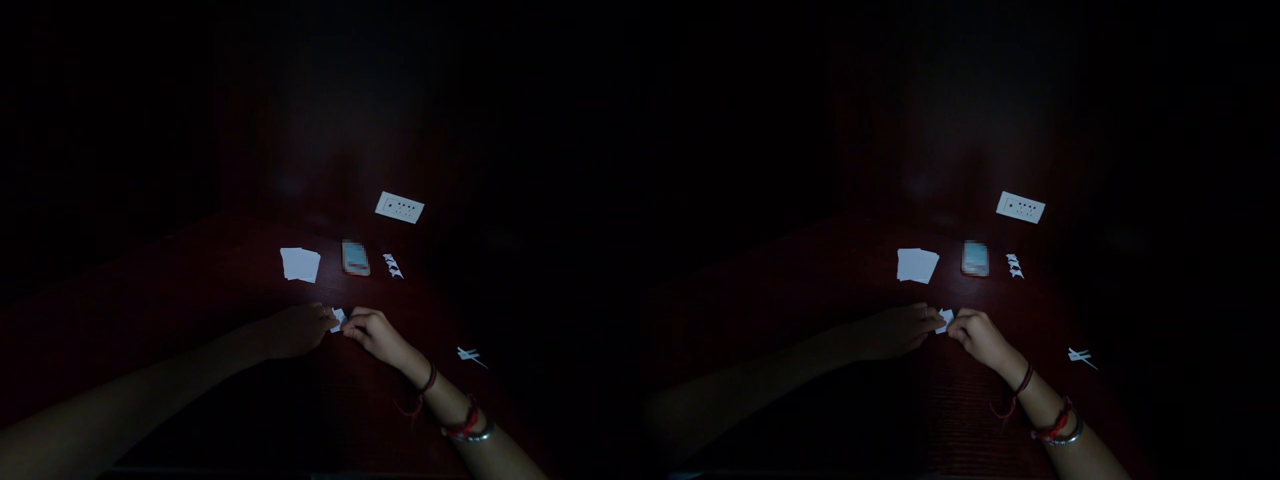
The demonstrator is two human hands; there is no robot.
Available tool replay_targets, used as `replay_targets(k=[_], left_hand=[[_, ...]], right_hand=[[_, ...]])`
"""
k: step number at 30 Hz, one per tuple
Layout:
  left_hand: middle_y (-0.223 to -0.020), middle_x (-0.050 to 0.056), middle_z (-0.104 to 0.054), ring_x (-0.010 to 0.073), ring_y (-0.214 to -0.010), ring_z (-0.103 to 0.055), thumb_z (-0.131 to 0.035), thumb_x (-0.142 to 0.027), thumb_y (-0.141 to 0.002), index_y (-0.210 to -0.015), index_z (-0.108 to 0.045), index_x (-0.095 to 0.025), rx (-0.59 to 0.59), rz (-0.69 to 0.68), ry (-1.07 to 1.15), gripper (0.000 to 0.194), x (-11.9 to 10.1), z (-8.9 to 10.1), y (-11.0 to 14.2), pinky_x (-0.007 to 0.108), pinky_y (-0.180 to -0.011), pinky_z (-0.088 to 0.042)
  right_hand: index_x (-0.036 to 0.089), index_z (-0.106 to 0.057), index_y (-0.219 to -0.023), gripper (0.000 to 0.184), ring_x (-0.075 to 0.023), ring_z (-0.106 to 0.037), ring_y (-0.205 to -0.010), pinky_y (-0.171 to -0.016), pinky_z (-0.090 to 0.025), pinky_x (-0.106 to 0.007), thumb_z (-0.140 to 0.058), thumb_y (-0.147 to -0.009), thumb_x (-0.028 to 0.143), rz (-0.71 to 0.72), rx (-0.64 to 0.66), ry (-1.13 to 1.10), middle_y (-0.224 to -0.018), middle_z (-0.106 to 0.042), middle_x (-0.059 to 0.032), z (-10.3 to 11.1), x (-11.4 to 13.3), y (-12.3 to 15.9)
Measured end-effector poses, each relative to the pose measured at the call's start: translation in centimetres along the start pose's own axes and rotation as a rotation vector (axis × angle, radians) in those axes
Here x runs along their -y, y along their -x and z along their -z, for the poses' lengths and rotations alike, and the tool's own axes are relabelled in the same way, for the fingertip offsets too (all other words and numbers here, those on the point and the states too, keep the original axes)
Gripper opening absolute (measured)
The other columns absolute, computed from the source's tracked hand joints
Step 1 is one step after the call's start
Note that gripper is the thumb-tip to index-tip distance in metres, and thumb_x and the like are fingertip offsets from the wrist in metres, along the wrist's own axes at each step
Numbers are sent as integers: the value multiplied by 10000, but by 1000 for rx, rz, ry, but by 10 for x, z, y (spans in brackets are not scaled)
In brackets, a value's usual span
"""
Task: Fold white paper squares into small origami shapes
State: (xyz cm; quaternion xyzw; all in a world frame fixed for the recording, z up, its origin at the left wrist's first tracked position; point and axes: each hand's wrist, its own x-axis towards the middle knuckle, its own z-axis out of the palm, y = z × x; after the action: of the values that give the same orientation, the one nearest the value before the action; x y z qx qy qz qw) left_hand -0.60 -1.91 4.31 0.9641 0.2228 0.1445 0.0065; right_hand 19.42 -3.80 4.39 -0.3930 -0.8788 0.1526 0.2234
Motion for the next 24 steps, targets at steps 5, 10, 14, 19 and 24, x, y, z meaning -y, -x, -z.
replay_targets(k=[5,10,14,19,24], left_hand=[[-1029,67,-541,188,-905,-486,-410,-58,-750,-1065,-484,-148,9,-28,-77,336,5,-9,0,289,-785,-367],[-1061,74,-530,201,-932,-471,-416,-79,-756,-1078,-477,-138,32,-61,-114,334,9,-15,0,302,-805,-354],[-1015,69,-542,186,-876,-486,-398,-71,-760,-1072,-482,-145,10,-31,-76,332,8,-15,-1,286,-751,-381],[-957,64,-546,177,-844,-484,-403,-70,-763,-1022,-508,-155,21,9,-46,293,6,-10,-3,278,-726,-389],[-1011,58,-522,179,-906,-469,-411,-44,-742,-1067,-481,-172,40,-1,-43,357,7,-7,-4,282,-748,-388]], right_hand=[[162,-630,-823,150,-114,-530,-726,-671,-418,-212,-487,-779,150,54,57,-18,-784,-577,-35,4,-2,0],[187,-629,-900,199,-119,-528,-720,-657,-416,-220,-458,-800,177,43,4,36,-783,-572,-33,12,-9,-1],[205,-608,-963,232,-119,-523,-746,-684,-409,-222,-440,-807,168,90,45,98,-817,-564,-33,13,-10,0],[204,-597,-984,247,-109,-519,-727,-683,-401,-212,-423,-812,167,115,131,206,-821,-556,-31,10,-4,2],[199,-604,-949,232,-106,-522,-713,-659,-399,-204,-419,-812,166,97,128,246,-821,-553,-30,11,-2,3]])
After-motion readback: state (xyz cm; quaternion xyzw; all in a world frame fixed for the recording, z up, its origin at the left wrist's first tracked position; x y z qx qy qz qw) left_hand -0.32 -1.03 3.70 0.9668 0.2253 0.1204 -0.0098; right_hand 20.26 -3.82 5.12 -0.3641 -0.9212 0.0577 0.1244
